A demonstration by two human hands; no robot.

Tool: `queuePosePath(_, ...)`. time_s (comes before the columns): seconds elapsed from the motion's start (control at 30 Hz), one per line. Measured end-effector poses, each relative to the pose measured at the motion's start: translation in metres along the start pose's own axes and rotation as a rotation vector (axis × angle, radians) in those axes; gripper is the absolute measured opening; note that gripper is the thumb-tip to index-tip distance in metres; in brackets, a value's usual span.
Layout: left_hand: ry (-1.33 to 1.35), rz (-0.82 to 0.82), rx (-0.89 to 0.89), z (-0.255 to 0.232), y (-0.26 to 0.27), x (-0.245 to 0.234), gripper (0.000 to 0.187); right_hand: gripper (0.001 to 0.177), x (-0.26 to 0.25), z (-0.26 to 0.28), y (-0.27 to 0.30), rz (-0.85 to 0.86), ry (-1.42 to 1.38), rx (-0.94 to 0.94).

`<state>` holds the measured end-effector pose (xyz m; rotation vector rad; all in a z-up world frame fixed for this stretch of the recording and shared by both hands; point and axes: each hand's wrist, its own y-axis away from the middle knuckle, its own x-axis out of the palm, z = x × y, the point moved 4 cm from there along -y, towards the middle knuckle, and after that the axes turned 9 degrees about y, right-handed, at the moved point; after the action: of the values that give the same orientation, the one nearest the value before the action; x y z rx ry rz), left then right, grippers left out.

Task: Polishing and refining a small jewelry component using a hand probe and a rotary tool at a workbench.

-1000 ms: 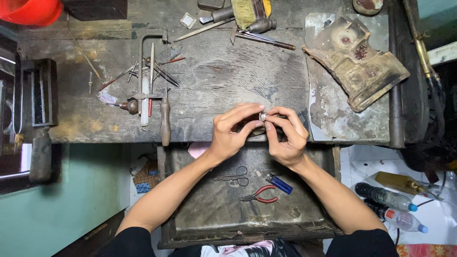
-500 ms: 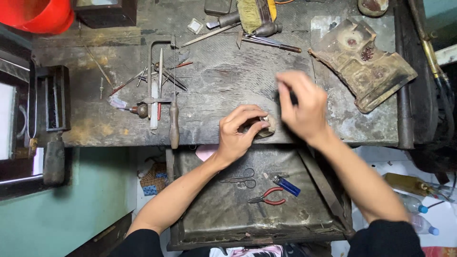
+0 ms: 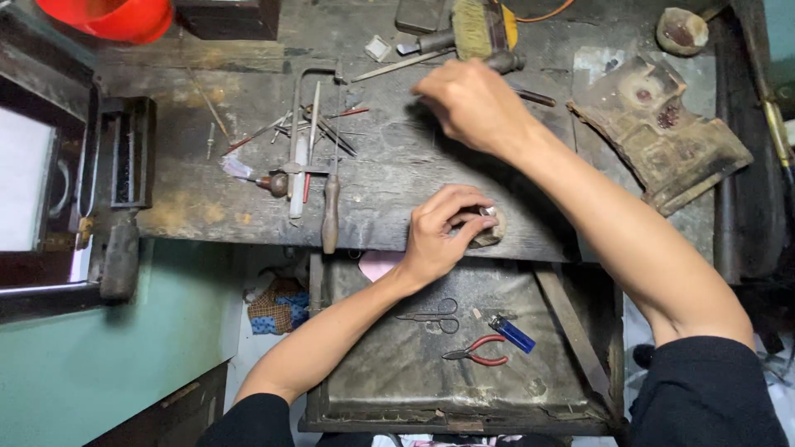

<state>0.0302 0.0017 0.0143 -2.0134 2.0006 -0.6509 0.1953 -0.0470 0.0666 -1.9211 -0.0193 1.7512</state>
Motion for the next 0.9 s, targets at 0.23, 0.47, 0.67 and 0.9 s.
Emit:
queuePosePath(0.23, 0.003, -0.017, -0.021, 0.007, 0.002, 0.000, 0.018, 0.031, 0.048, 0.033, -0.059, 0.075, -0.003, -0.145)
queuePosePath(0.47, -0.087, -0.009, -0.016, 0.037, 0.009, -0.001, 0.019, 0.016, 0.076, 0.062, -0.106, 0.187, 0.111, -0.251)
queuePosePath(0.67, -0.169, -0.074, 0.065, 0.045, 0.010, -0.001, 0.016, 0.007, 0.115, 0.082, -0.114, 0.190, 0.290, -0.348)
queuePosePath(0.9, -0.111, -0.114, 0.138, 0.041, 0.004, -0.002, 0.016, 0.007, 0.112, 0.084, -0.109, -0.012, 0.501, -0.521)
